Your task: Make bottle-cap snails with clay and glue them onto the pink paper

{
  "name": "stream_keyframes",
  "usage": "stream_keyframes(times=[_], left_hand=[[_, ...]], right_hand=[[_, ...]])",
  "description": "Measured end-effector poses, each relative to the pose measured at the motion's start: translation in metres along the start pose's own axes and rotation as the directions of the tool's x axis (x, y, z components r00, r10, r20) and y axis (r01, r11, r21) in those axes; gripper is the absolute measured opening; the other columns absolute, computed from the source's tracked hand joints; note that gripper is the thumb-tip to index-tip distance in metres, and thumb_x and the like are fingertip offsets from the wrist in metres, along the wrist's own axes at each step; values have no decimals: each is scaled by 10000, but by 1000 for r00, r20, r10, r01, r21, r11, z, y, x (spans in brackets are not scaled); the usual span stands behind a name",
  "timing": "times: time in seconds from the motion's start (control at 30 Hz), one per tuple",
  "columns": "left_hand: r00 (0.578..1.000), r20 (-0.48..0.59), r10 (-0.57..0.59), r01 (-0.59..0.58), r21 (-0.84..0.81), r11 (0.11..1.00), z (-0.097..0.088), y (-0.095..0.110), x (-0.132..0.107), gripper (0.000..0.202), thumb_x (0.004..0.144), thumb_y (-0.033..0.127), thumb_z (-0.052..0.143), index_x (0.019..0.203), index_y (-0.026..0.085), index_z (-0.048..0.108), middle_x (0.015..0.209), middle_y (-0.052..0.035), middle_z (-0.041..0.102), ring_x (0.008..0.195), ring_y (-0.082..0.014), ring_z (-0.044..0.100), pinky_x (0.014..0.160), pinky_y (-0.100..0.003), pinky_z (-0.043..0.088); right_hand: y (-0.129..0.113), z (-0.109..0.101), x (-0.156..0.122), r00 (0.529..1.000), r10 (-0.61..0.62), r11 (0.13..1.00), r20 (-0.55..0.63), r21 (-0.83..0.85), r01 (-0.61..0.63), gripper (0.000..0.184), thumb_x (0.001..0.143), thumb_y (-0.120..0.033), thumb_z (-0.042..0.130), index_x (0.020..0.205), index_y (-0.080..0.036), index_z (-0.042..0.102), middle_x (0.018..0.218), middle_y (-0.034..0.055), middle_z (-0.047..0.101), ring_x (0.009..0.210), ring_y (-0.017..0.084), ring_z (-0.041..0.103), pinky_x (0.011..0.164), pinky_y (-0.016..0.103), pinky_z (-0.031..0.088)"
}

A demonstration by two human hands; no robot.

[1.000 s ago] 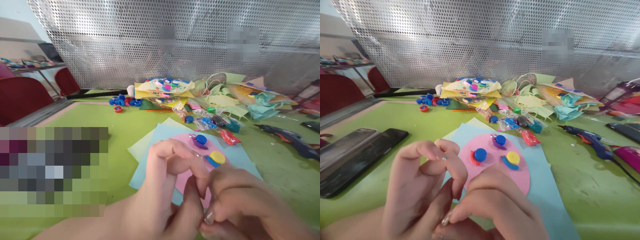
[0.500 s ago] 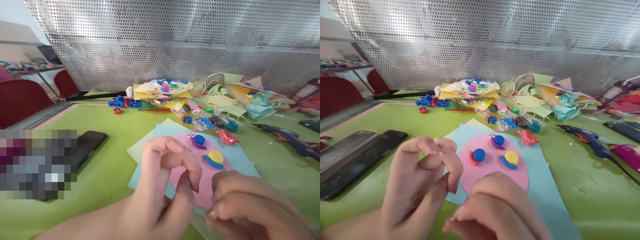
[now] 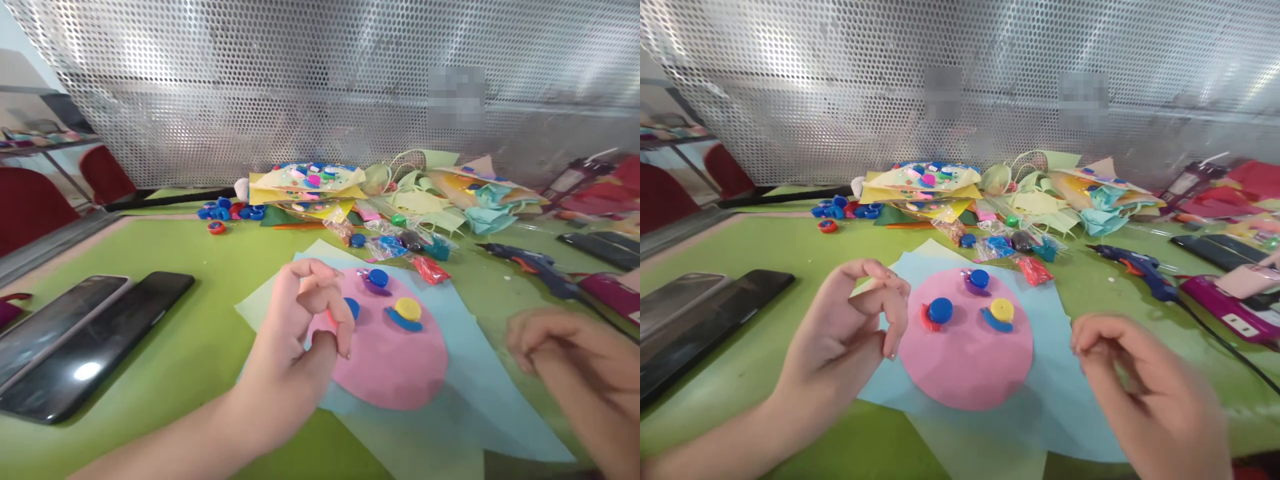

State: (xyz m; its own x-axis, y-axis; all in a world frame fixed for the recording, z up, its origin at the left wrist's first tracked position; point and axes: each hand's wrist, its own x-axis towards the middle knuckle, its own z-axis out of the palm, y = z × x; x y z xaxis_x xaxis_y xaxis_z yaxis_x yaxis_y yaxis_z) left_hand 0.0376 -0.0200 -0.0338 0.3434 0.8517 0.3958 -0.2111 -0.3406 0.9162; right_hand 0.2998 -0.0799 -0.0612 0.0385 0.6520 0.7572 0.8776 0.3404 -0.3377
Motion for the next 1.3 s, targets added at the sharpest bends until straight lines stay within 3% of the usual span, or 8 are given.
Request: stream_keyframes(times=[0.1,0.2,0.3,0.37,0.53,0.77,0.93,1.3], left_hand=[[998,-43,-43,40,-61,997,1,0,3,480,595,-96,374,929,248,396,565,83,455,699,-128,419,628,-270,305],[997,-50,-66,60,-119,991,2,1,4,437,602,-69,420,909,241,396,546,84,422,647,-121,380,568,-249,277],[997,-54,-61,52,-154,987,3,2,4,424,615,-55,442,915,241,403,544,88,416,610,-110,372,535,-238,256],[996,-71,-51,38,-171,985,4,4,3,426,620,-57,449,922,240,406,555,90,421,597,-101,383,531,-232,260],[995,-95,-14,-5,-196,981,7,6,0,440,614,-87,451,919,226,406,588,95,416,601,-78,386,573,-210,306],[999,-30,-34,28,-187,982,7,9,-6,496,635,-145,446,958,228,389,606,99,417,602,-63,399,640,-212,335],[999,-12,-42,39,-201,979,6,11,-7,444,674,-117,476,955,217,393,602,94,416,624,-69,387,655,-216,325],[998,52,-43,57,-313,948,7,12,-5,318,771,-31,443,948,231,404,498,92,392,583,-93,351,609,-231,307]], right_hand=[[-16,6,4,989,37,997,142,-78,-26,168,865,-344,449,775,-257,561,668,13,644,500,131,631,428,150,508],[-15,14,5,920,-204,977,336,7,214,136,831,-299,529,937,-233,582,767,16,689,547,119,661,480,148,545],[-11,21,-2,846,-312,946,432,63,317,242,832,-212,535,1073,-210,553,918,45,707,736,148,700,603,182,580],[-11,24,-9,827,-315,945,465,72,320,263,840,-214,531,1102,-205,542,960,51,706,818,164,697,644,203,587],[-13,28,-20,877,-188,980,441,24,198,225,889,-301,451,1065,-246,579,971,29,709,832,170,694,676,246,596],[-4,28,-34,837,-160,982,523,-3,189,325,897,-324,426,1199,-297,544,1122,9,664,996,192,641,820,303,572],[8,26,-45,741,-186,970,646,-2,245,370,904,-280,401,1258,-318,499,1213,-23,611,1090,184,589,895,323,538],[-4,27,-30,828,-186,978,529,22,205,294,881,-308,448,1147,-289,570,1083,14,674,958,191,658,783,276,582]])
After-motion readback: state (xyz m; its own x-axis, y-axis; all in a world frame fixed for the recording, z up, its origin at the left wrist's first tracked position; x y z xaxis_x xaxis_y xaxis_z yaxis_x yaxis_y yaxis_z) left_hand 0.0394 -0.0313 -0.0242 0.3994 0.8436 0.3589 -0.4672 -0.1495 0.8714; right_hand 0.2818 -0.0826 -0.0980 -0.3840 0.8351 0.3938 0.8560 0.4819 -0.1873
